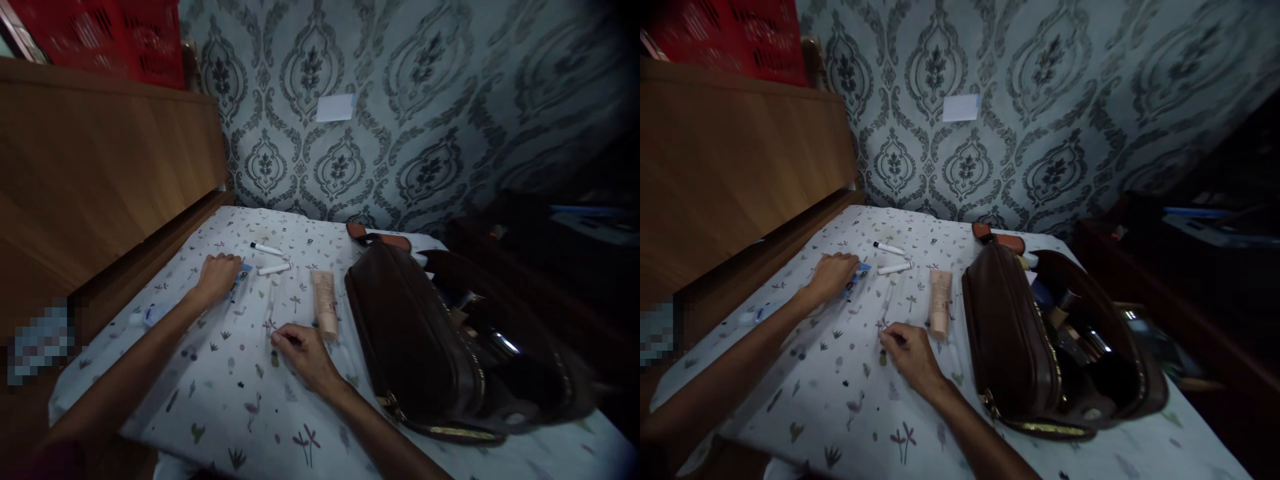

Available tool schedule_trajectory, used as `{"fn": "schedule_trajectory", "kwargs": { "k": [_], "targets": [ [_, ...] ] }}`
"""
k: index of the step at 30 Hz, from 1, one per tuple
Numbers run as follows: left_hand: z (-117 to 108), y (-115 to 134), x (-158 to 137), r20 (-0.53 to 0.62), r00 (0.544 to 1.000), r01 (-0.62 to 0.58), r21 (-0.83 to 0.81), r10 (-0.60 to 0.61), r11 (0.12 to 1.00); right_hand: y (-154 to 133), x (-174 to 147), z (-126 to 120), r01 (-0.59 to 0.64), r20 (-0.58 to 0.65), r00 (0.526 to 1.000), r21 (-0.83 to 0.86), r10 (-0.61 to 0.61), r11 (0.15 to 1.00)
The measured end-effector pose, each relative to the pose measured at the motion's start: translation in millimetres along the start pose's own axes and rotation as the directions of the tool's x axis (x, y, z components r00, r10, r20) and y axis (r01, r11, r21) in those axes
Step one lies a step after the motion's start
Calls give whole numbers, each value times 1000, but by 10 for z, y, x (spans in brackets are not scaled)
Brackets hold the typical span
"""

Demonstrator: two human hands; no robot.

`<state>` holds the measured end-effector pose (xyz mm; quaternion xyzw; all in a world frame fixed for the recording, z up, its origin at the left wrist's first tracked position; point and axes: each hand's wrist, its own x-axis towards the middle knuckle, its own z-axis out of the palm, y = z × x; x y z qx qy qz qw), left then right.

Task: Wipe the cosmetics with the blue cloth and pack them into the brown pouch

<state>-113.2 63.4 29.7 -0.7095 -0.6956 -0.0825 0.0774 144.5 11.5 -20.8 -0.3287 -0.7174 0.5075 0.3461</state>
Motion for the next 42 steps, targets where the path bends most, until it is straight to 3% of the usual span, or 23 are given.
{"fn": "schedule_trajectory", "kwargs": {
  "k": [5,8,12,16,21,28,32,35,37,39,42],
  "targets": [
    [145,548,246,-2,995,-97,-41,97,994,36,20,18,3,-39,999,56,-1,998],
    [290,720,294,18,993,-114,-73,115,991,26,5,14,-4,-70,998,85,10,996],
    [359,684,316,14,993,-118,-133,121,984,59,19,-8,-11,-147,989,122,29,992],
    [285,564,242,-39,982,-188,-246,184,951,172,80,-26,-7,-226,973,185,49,983],
    [47,556,-71,-72,913,-369,-565,402,738,162,129,-68,-12,-329,934,354,136,935],
    [-125,726,-338,-114,833,-485,-621,542,615,-6,87,-161,12,-315,943,359,109,933],
    [-59,669,-340,-104,887,-380,-721,451,580,-59,17,-180,30,-340,935,358,100,933],
    [9,540,-329,-80,969,-216,-740,235,637,-105,-1,-198,40,-352,931,368,99,929],
    [39,486,-337,-70,994,-104,-767,79,634,-135,-1,-209,42,-353,930,376,101,925],
    [49,502,-361,-52,999,-41,-827,-4,560,-155,4,-212,44,-350,931,387,102,921],
    [44,641,-421,-40,999,-38,-925,2,379,-152,12,-201,57,-361,927,398,99,915]
  ]
}}
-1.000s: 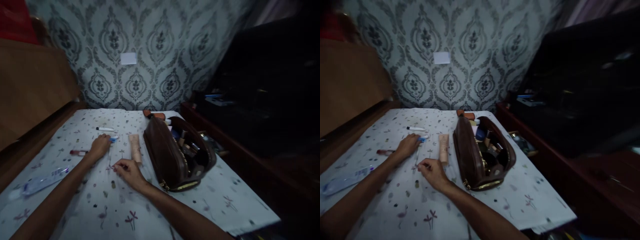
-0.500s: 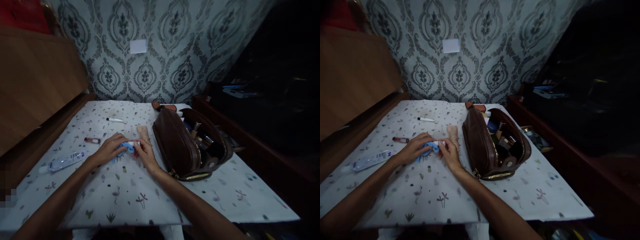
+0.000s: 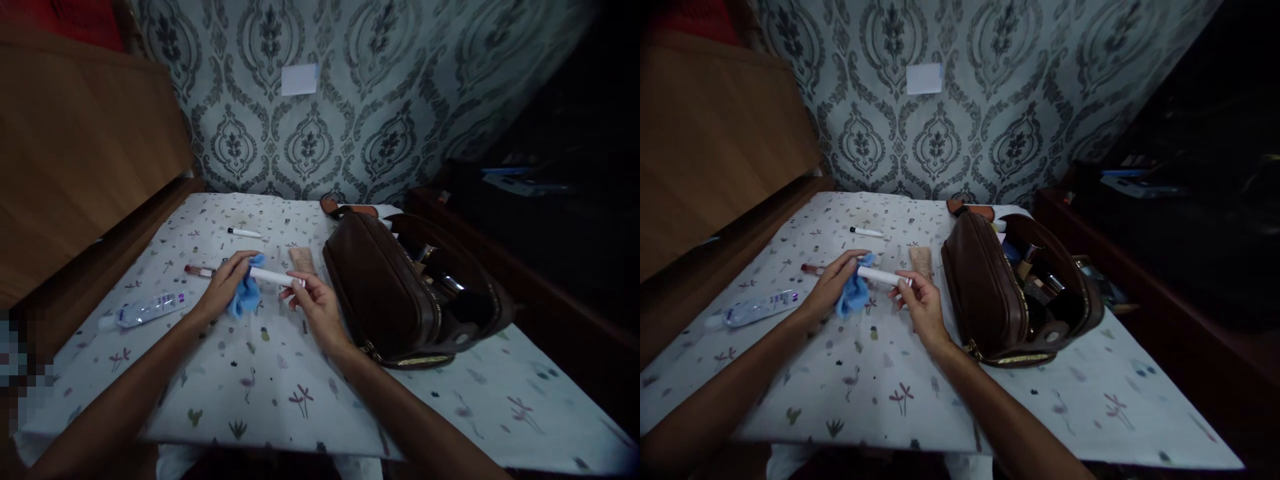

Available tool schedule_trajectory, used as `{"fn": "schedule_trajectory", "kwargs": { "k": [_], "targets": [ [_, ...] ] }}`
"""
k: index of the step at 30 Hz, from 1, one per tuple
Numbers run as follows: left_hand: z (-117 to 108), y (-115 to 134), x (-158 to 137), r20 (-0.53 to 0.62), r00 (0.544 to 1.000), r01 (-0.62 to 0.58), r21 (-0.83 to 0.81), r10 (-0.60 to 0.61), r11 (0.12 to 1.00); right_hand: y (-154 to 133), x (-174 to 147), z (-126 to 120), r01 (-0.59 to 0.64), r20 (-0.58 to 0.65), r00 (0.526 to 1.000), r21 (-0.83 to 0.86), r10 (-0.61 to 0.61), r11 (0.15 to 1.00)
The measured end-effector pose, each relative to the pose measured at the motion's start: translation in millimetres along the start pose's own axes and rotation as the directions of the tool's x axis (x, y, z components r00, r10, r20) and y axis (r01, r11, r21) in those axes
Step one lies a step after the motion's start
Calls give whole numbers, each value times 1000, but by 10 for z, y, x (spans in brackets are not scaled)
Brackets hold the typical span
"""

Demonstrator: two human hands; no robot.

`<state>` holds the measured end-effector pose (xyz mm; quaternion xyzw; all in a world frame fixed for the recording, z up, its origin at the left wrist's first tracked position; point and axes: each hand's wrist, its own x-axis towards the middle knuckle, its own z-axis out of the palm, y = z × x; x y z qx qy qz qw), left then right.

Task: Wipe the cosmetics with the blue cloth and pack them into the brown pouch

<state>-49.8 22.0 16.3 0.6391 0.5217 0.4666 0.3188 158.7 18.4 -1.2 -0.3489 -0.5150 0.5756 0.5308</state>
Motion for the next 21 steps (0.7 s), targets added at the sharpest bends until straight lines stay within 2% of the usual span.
{"fn": "schedule_trajectory", "kwargs": {
  "k": [3,6,11,16,21],
  "targets": [
    [139,69,-75,71,997,4,-137,5,991,30,-3,6,8,16,1000,-20,-8,1000],
    [185,101,-131,140,990,15,-151,6,988,50,-17,5,-8,74,997,-96,15,995],
    [151,74,-147,151,988,16,-181,12,983,26,-44,-13,-13,158,986,-238,52,971],
    [175,52,-133,160,987,53,-199,-21,979,0,-55,-43,118,144,987,-384,-66,916],
    [195,25,-127,176,983,99,-221,-60,970,68,-60,-61,246,132,969,-481,-208,841]
  ]
}}
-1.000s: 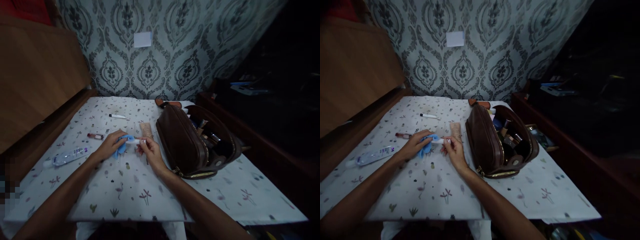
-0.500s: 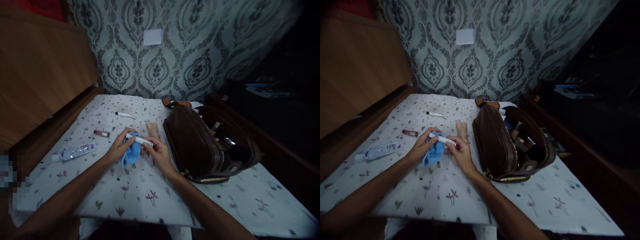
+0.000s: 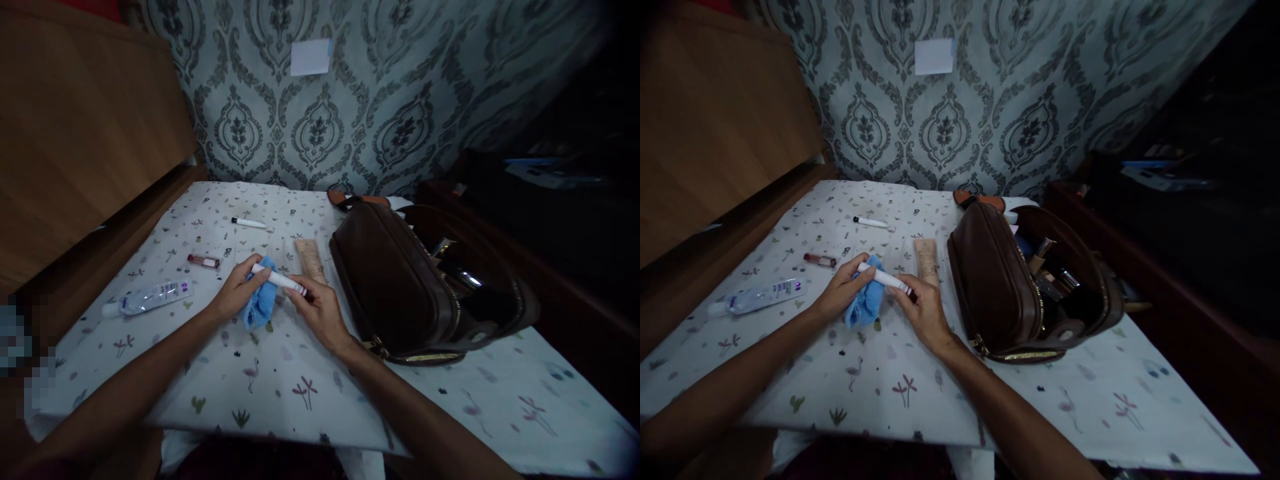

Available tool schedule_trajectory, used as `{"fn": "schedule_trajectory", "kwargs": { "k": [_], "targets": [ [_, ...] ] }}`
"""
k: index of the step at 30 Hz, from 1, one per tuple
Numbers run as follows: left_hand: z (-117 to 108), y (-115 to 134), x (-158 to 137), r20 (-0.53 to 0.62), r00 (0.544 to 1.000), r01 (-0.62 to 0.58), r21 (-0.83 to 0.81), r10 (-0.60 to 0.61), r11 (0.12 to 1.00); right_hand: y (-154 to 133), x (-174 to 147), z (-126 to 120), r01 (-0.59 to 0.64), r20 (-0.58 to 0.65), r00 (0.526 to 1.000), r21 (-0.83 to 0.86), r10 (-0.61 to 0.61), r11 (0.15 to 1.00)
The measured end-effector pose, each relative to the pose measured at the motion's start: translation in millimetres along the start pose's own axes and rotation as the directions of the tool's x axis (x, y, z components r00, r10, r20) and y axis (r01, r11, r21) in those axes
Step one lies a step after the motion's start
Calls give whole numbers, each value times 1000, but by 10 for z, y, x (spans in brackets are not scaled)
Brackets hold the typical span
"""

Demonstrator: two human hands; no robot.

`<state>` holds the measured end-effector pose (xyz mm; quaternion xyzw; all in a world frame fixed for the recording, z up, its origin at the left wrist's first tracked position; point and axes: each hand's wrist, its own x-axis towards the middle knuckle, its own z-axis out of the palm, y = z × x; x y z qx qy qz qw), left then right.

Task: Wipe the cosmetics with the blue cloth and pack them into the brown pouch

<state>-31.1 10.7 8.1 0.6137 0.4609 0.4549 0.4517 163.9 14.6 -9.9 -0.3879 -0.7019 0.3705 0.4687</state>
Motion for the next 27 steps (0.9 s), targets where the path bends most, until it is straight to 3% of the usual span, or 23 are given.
{"fn": "schedule_trajectory", "kwargs": {
  "k": [7,11,16,20,24,27],
  "targets": [
    [24,28,11,-29,999,28,-25,-28,999,75,-20,4,256,-68,961,-150,-268,955],
    [48,27,16,-39,999,27,-60,-30,998,29,-24,-8,275,-58,955,-191,-290,942],
    [41,-19,6,-15,999,27,-99,-29,995,-80,-33,-23,104,-3,994,-135,-106,985],
    [27,-39,-9,13,1000,25,-101,-24,995,-94,-8,-31,-68,95,993,-12,69,998],
    [53,-12,-13,-39,999,-11,-69,8,998,-58,14,14,-206,202,963,111,180,972],
    [80,23,-13,-150,985,-83,-12,81,996,-57,0,77,-344,363,895,194,259,919]
  ]
}}
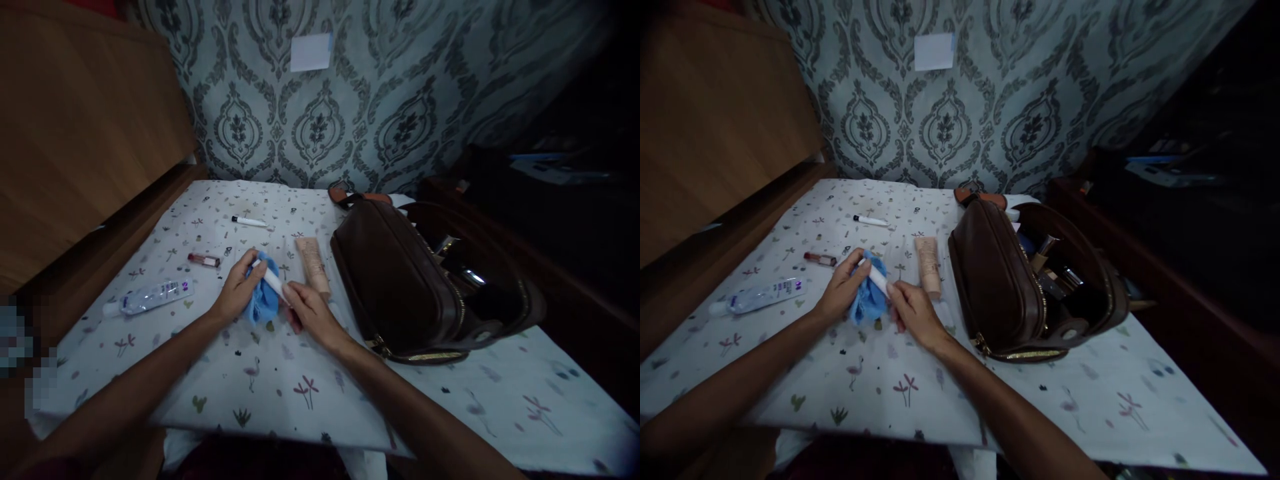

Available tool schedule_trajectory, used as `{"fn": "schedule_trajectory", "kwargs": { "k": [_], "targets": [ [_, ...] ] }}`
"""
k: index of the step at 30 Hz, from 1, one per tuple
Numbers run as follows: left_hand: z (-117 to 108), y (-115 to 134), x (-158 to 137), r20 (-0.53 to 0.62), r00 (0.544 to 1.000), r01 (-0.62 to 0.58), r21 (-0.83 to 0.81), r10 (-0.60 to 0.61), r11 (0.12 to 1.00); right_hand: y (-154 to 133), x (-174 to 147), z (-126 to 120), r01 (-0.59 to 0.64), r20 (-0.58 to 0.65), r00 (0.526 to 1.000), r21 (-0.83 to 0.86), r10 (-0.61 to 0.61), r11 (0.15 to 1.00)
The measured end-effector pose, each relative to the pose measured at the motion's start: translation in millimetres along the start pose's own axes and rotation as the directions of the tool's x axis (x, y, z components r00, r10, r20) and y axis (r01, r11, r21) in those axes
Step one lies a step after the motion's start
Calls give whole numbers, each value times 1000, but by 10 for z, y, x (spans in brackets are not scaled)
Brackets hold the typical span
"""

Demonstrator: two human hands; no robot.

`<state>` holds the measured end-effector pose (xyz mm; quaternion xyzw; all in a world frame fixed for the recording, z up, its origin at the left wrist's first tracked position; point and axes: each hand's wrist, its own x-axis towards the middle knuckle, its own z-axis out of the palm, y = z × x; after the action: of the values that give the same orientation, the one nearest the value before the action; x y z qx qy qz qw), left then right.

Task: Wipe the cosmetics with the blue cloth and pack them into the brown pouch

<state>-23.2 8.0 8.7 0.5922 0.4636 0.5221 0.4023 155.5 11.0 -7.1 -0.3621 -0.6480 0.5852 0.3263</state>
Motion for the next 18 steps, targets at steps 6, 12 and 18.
{"fn": "schedule_trajectory", "kwargs": {
  "k": [6,12,18],
  "targets": [
    [-14,24,-7,-96,983,-131,241,158,962,-13,-33,77,-198,259,957,255,131,947],
    [-38,48,17,-92,976,-163,287,197,944,-22,-35,71,-222,256,960,440,115,870],
    [-39,76,6,-65,981,-167,187,182,968,-8,-19,62,-355,390,913,609,121,709]
  ]
}}
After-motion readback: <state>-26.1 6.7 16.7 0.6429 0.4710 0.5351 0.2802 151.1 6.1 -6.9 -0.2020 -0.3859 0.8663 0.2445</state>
